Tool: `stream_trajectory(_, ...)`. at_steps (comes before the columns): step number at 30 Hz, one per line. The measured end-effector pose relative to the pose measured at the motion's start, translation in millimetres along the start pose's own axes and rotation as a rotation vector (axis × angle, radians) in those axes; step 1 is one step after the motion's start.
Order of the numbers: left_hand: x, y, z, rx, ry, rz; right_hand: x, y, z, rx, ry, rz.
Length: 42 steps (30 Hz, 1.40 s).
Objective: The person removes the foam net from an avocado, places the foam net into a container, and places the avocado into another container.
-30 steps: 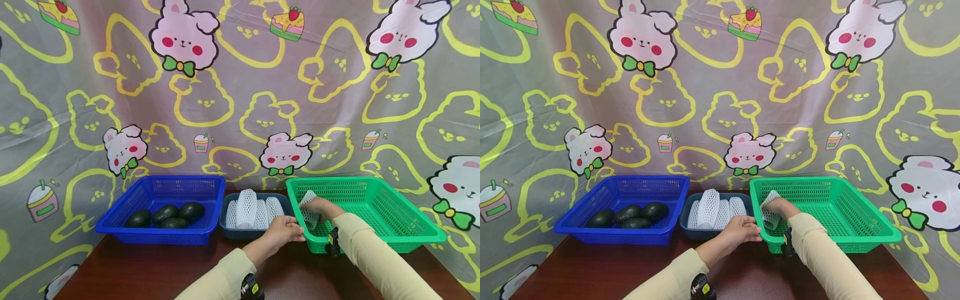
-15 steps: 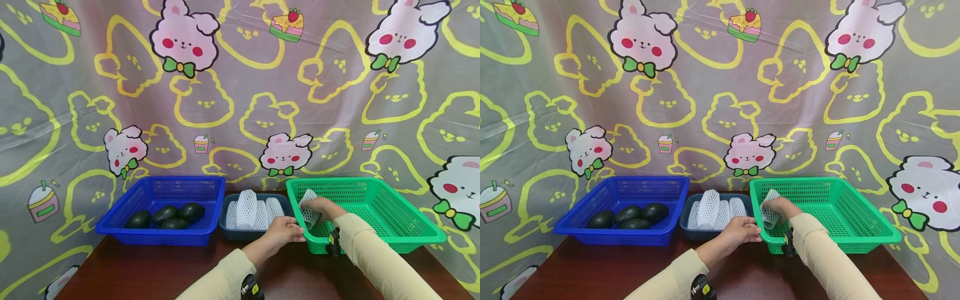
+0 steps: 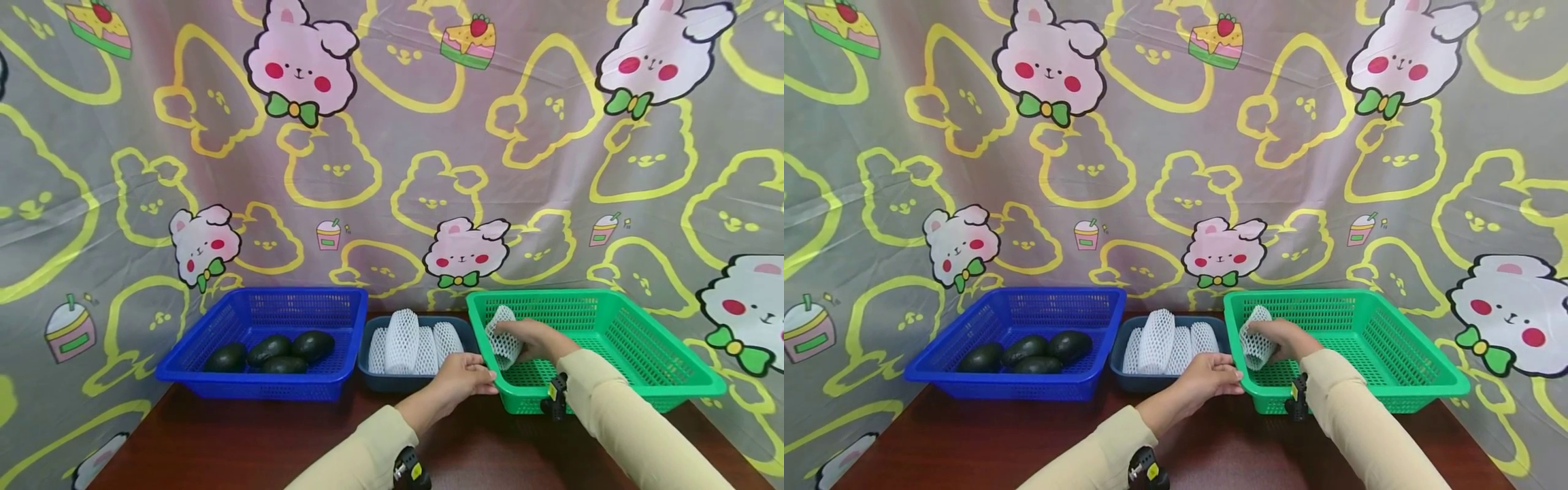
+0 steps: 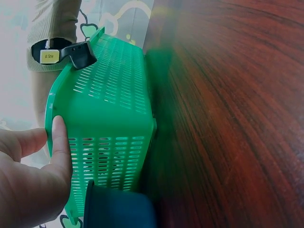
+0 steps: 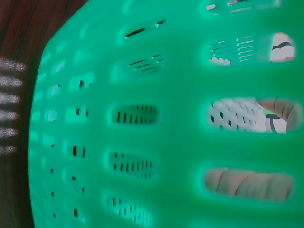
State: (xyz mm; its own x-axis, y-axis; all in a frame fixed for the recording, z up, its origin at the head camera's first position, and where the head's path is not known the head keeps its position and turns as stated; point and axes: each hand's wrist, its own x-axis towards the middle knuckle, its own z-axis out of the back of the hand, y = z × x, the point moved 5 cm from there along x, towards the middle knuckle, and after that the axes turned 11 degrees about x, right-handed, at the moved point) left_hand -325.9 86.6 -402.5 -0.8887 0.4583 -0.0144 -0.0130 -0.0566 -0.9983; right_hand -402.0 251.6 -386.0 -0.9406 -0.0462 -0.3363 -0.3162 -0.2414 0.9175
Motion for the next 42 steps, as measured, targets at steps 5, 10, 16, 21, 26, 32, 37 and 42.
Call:
stream_trajectory(5, -0.5, 0.3, 0.9, -0.001, -0.001, -0.006, 3.2, -1.0, 0.1, -0.015, -0.011, -0.018)
stream_trajectory(10, -1.1, 0.3, 1.2, -0.002, -0.004, -0.01, 4.1, 0.3, -1.5, -0.038, -0.024, -0.021)
stream_trajectory(16, -2.9, -0.4, 1.8, -0.017, -0.014, -0.016, 3.1, 1.6, -3.8, -0.026, -0.051, -0.022)
stream_trajectory(21, -3.0, 0.0, 2.1, -0.017, -0.009, -0.012, 2.4, 1.7, -2.5, -0.028, -0.055, -0.013)
stream_trajectory(26, -4.0, -0.5, 2.5, -0.021, -0.009, -0.016, 1.5, 2.2, -0.7, -0.019, -0.043, 0.0)
stream_trajectory(32, -5.2, -2.2, 2.2, -0.026, -0.017, -0.027, -3.3, 4.4, 1.5, -0.007, -0.033, 0.0)
stream_trajectory(37, -4.6, -2.3, 2.6, -0.02, -0.015, -0.029, -10.2, 6.7, 3.9, 0.003, 0.007, 0.006)
stream_trajectory(42, -3.6, -2.2, 2.6, -0.027, -0.023, -0.029, -18.5, 15.2, 7.7, 0.045, 0.043, 0.034)
